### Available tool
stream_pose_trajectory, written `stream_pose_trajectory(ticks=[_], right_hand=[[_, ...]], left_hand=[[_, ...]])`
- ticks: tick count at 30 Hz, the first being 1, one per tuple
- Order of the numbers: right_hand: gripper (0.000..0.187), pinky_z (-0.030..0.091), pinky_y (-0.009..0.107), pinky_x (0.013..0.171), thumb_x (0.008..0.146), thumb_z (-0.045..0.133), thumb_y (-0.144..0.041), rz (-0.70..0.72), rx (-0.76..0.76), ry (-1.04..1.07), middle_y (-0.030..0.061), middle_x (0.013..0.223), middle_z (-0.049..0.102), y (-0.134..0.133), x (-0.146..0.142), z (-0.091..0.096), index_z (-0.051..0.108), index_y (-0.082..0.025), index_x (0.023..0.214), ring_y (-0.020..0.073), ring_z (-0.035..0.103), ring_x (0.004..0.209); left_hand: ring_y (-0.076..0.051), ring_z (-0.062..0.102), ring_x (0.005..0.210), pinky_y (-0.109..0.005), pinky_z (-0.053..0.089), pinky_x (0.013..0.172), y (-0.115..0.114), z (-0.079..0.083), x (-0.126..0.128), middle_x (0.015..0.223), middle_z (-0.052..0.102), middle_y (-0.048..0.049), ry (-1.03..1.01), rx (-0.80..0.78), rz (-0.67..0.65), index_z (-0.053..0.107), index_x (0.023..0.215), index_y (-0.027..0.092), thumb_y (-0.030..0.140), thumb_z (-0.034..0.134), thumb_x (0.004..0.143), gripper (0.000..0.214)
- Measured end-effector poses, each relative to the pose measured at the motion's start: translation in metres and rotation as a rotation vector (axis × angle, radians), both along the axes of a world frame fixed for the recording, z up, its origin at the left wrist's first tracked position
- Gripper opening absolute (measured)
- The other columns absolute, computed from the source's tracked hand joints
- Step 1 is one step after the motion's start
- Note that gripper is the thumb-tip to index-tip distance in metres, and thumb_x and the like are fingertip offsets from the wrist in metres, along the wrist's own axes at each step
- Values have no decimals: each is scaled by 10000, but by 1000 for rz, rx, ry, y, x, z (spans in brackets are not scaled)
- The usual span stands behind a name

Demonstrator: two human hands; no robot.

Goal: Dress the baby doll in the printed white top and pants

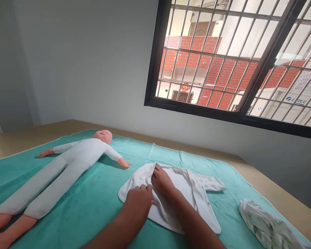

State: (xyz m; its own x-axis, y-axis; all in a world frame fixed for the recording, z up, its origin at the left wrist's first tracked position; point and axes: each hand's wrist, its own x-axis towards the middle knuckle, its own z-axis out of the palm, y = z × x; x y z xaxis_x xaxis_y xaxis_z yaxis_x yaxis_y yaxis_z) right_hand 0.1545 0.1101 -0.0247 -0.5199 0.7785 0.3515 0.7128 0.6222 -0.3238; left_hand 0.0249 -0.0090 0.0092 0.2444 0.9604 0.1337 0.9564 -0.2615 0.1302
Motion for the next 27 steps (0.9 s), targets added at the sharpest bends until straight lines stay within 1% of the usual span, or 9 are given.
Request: stream_pose_trajectory(ticks=[2,5,7,11,13,17,21,25,27], right_hand=[[311,411,350,988,935,388,-153,0,10,17,91,1202,625,-1,3,-3,657,-192,1087,216,548,1123],[332,400,331,993,943,384,-168,-37,19,23,83,1268,583,-3,7,-5,619,-208,1173,214,524,1164],[332,394,325,996,943,394,-181,-72,16,6,83,1287,569,-2,8,-6,603,-208,1199,216,517,1175],[322,369,333,1025,969,372,-229,-80,-2,-28,84,1250,597,3,7,-11,594,-200,1199,214,512,1187],[331,344,346,1051,983,354,-259,-77,-10,-43,87,1248,603,6,8,-13,588,-198,1208,215,496,1212],[338,284,385,1091,984,358,-287,-79,-24,-75,101,1283,589,9,9,-18,578,-192,1223,224,454,1262],[343,245,410,1104,978,367,-283,-85,-30,-91,108,1316,571,10,10,-20,562,-189,1245,228,434,1277],[329,254,382,1093,973,388,-283,-61,-27,-99,80,1316,580,12,11,-19,571,-204,1236,212,434,1277],[312,266,364,1085,969,408,-292,-50,-24,-102,66,1310,589,13,12,-19,585,-217,1215,205,441,1269]], left_hand=[[-340,649,839,-373,435,630,-4,3,3,914,664,-189,0,-67,23,613,1030,140,202,552,858,193],[-352,644,837,-384,429,624,-9,4,7,897,658,-177,48,-107,-64,598,1060,143,36,482,798,306],[-345,641,813,-382,428,615,-11,3,9,884,651,-166,88,-114,-111,584,1075,145,-19,472,737,392],[-311,620,739,-375,420,613,-15,1,10,823,635,-148,161,-70,-198,578,1015,157,4,505,693,364],[-297,598,690,-375,410,603,-18,1,10,777,617,-133,187,-32,-282,577,971,171,31,536,669,335],[-292,581,645,-376,390,574,-24,-1,10,734,599,-127,218,-59,-399,581,850,182,86,548,688,192],[-278,587,649,-372,386,568,-24,-6,9,752,616,-127,237,-84,-377,594,850,182,96,532,712,174],[-288,577,681,-396,387,585,-22,-4,11,759,612,-142,246,-72,-249,615,814,172,58,477,725,201],[-297,571,742,-402,387,602,-23,-2,14,789,603,-151,242,-37,-219,612,788,168,50,463,739,196]])
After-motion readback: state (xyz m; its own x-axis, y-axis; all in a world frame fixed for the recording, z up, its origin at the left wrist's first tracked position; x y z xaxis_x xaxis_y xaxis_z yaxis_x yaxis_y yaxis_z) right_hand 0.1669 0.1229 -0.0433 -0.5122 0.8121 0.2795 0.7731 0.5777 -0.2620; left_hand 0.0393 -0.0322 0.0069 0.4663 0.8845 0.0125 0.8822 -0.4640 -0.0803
